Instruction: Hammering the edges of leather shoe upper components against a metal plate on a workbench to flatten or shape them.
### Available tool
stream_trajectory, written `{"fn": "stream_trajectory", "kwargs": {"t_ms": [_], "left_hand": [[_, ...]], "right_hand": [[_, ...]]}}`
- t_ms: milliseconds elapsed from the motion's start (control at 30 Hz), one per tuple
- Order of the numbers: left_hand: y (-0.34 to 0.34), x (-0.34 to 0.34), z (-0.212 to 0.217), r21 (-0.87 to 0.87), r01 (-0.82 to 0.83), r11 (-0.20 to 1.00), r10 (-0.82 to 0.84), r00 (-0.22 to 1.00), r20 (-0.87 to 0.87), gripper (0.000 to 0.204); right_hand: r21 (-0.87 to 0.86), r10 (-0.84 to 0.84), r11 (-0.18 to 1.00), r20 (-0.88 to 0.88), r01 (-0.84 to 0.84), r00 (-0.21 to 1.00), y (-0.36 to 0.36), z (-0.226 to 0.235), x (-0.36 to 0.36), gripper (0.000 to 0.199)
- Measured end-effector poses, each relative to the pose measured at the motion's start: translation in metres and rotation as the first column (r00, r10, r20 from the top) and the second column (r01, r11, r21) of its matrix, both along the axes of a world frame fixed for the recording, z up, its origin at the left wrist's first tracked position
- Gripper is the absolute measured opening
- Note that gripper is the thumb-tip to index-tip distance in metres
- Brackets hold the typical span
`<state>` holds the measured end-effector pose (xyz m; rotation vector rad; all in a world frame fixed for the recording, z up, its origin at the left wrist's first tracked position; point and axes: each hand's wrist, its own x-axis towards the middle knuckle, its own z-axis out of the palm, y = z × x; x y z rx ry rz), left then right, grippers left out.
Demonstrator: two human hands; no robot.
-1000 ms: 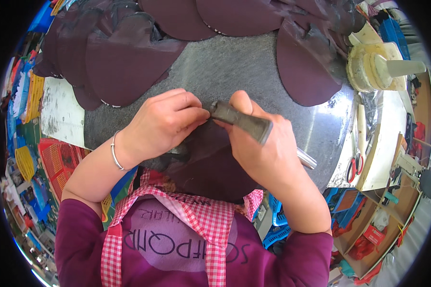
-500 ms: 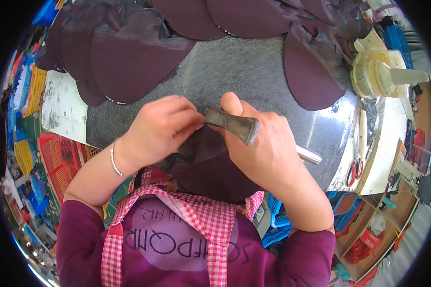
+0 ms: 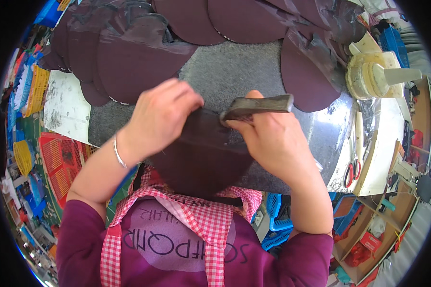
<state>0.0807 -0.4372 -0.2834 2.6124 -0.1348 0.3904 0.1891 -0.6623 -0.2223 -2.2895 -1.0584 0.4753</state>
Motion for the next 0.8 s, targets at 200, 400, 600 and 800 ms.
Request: {"fn": "stream_trajectory", "kwargs": {"t_ms": [200,400,600,800], "left_hand": [[0.008,0.052,-0.01,0.014,0.493,0.87,-0.492,0.865,0.098,0.01],[0.035,0.076,0.0,-0.104,0.652,0.751,-0.649,0.758,0.068,0.008],[0.028,0.061,0.003,0.135,0.597,0.791,-0.611,0.784,0.113,0.011],[0.032,0.054,-0.001,0.064,0.522,0.851,-0.526,0.843,0.114,0.016]], "right_hand": [[-0.092,-0.13,0.987,0.064,0.135,0.989,-0.011,0.005,-0.018,0.015],[-0.038,-0.068,0.997,0.13,0.073,0.989,-0.019,-0.006,-0.018,0.015],[-0.049,-0.066,0.996,0.144,0.073,0.987,-0.003,-0.004,-0.019,0.015],[-0.025,-0.063,0.997,0.119,0.067,0.991,0.001,-0.004,-0.014,0.016]]}}
